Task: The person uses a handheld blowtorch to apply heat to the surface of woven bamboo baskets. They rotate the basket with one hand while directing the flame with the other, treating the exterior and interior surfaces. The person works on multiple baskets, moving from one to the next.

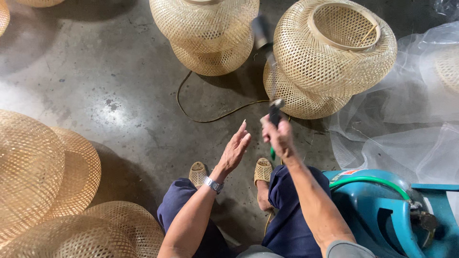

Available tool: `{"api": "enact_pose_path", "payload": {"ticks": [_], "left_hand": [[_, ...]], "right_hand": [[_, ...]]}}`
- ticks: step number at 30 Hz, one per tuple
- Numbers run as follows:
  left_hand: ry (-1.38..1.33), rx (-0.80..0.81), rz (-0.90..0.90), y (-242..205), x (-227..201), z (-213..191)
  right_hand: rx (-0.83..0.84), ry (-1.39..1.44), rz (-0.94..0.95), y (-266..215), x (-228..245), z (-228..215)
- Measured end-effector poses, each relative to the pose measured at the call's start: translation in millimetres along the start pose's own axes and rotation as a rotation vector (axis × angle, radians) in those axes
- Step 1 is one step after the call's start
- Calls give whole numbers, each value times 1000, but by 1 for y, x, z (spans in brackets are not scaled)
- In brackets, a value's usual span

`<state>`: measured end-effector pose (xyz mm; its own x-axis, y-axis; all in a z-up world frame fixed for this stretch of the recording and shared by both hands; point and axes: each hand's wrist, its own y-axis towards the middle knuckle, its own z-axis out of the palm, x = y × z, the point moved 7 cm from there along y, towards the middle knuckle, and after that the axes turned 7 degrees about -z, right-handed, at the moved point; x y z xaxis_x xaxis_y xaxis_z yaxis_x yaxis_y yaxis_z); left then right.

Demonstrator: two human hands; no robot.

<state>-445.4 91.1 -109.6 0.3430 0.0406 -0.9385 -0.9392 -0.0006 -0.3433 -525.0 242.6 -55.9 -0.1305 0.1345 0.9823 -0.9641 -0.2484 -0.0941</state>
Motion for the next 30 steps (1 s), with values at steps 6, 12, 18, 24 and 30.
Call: {"api": "enact_pose_path", "payload": {"ticks": [6, 12, 18, 24, 30], "left_hand": [[476, -89, 55, -10, -6, -5], [713, -54, 126, -14, 6, -1], [888, -3, 135, 17, -14, 9], [1105, 99, 505, 115, -112, 67], [1384, 190, 597, 239, -165, 142]], "right_hand": [[-327, 115, -230, 25, 40, -70], [-513, 220, -274, 20, 25, -128], [-611, 274, -311, 17, 30, -167], [-732, 360, -326, 10, 34, -183], [-790, 337, -398, 3, 48, -192]]}}
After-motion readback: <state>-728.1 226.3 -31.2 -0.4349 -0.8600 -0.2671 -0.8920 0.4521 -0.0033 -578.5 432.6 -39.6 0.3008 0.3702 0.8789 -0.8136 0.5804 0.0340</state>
